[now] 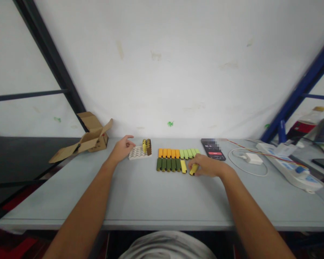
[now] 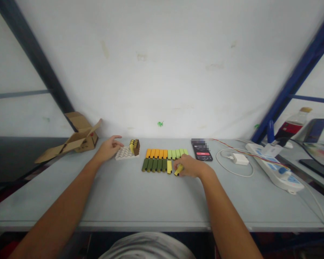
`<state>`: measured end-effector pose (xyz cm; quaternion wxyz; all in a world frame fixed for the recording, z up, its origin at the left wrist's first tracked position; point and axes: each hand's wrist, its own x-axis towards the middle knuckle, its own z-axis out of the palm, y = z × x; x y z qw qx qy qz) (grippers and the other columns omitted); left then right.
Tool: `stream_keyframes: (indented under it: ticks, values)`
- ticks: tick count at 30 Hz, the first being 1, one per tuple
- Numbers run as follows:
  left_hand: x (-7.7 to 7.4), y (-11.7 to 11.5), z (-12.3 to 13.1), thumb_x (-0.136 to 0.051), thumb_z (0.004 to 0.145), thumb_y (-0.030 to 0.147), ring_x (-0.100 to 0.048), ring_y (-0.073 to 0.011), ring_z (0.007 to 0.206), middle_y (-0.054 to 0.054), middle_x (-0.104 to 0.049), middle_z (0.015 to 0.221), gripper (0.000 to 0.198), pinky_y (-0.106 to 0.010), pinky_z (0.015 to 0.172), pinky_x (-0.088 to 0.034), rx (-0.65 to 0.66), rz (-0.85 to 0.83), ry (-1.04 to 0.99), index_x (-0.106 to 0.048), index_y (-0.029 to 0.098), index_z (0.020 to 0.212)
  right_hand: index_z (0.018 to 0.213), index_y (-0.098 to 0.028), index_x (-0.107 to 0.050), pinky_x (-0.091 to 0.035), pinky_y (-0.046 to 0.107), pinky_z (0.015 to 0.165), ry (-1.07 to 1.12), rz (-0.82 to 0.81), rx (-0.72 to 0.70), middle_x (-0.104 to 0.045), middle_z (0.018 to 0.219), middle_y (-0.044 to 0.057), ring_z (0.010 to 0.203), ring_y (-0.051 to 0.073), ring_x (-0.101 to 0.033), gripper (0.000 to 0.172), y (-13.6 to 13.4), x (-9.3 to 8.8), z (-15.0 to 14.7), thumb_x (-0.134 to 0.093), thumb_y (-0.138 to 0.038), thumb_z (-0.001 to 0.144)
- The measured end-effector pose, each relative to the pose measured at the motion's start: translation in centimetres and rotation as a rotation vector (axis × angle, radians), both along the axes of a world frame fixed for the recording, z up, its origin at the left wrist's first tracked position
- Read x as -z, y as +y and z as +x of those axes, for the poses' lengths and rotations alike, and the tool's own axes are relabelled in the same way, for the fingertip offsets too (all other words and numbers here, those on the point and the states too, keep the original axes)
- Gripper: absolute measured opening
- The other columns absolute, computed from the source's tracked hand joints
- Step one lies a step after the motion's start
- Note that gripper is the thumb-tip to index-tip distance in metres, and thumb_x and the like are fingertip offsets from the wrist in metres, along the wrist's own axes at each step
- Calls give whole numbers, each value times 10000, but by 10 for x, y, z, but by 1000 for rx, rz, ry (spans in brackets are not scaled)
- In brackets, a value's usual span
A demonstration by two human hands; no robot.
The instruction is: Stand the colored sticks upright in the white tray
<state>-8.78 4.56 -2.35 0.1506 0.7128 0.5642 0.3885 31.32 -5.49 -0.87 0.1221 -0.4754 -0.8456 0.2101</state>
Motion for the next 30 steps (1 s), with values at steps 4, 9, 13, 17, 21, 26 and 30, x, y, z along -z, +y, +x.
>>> stream_keyframes:
  ticks: [4, 9, 13, 17, 21, 26, 30]
  values:
    - [8, 4, -6, -506, 731, 297, -698, -202, 739, -55, -753, 837, 463, -297, 690, -533, -38, 32, -23, -564, 165, 1171, 881, -194, -715, -437, 320, 821, 32, 37, -28, -649, 933, 75, 875, 205, -589, 137, -2, 1, 5, -611, -155, 801]
    - [19, 9, -11, -515, 722, 307, -704, -206, 736, -60, -755, 835, 453, -302, 707, -539, -67, 47, -80, -582, 162, 1146, 926, -181, -575, -426, 298, 717, 197, 35, 55, -656, 825, 61, 742, 175, -583, 158, -1, -10, 1, -438, -256, 948]
    - [22, 11, -12, -513, 709, 321, -698, -202, 709, -56, -757, 824, 441, -294, 688, -538, -75, 34, -106, -594, 163, 1113, 1026, -183, -519, -410, 268, 640, 527, 124, 62, -610, 755, 7, 658, 141, -529, 217, 19, -25, -6, -395, -353, 972]
    - [23, 14, -15, -504, 708, 323, -686, -193, 689, -51, -756, 835, 443, -293, 683, -532, -89, 43, -132, -589, 168, 1114, 945, -142, -633, -396, 252, 629, 637, 321, 112, -618, 784, 20, 687, 133, -521, 254, 55, -42, -11, -638, -363, 821]
    - [24, 18, -18, -503, 692, 336, -690, -207, 693, -51, -759, 815, 435, -304, 671, -533, -93, 27, -150, -601, 170, 1081, 855, -137, -660, -426, 263, 640, 771, 393, 117, -637, 734, 32, 670, 142, -560, 219, 86, -54, -19, -626, -350, 822]
    - [24, 19, -18, -505, 673, 363, -698, -217, 691, -45, -757, 771, 415, -309, 665, -535, -96, 25, -183, -615, 174, 1026, 811, -159, -633, -373, 242, 563, 895, 483, 142, -577, 656, -3, 589, 119, -484, 213, 105, -58, -36, -619, -371, 810]
    - [24, 19, -18, -511, 650, 364, -704, -230, 713, -38, -753, 751, 408, -318, 666, -535, -72, -3, -193, -625, 181, 996, 609, -177, -539, -300, 257, 508, 897, 382, 248, -432, 527, -22, 511, 114, -383, 398, 109, -53, -45, -466, -465, 874]
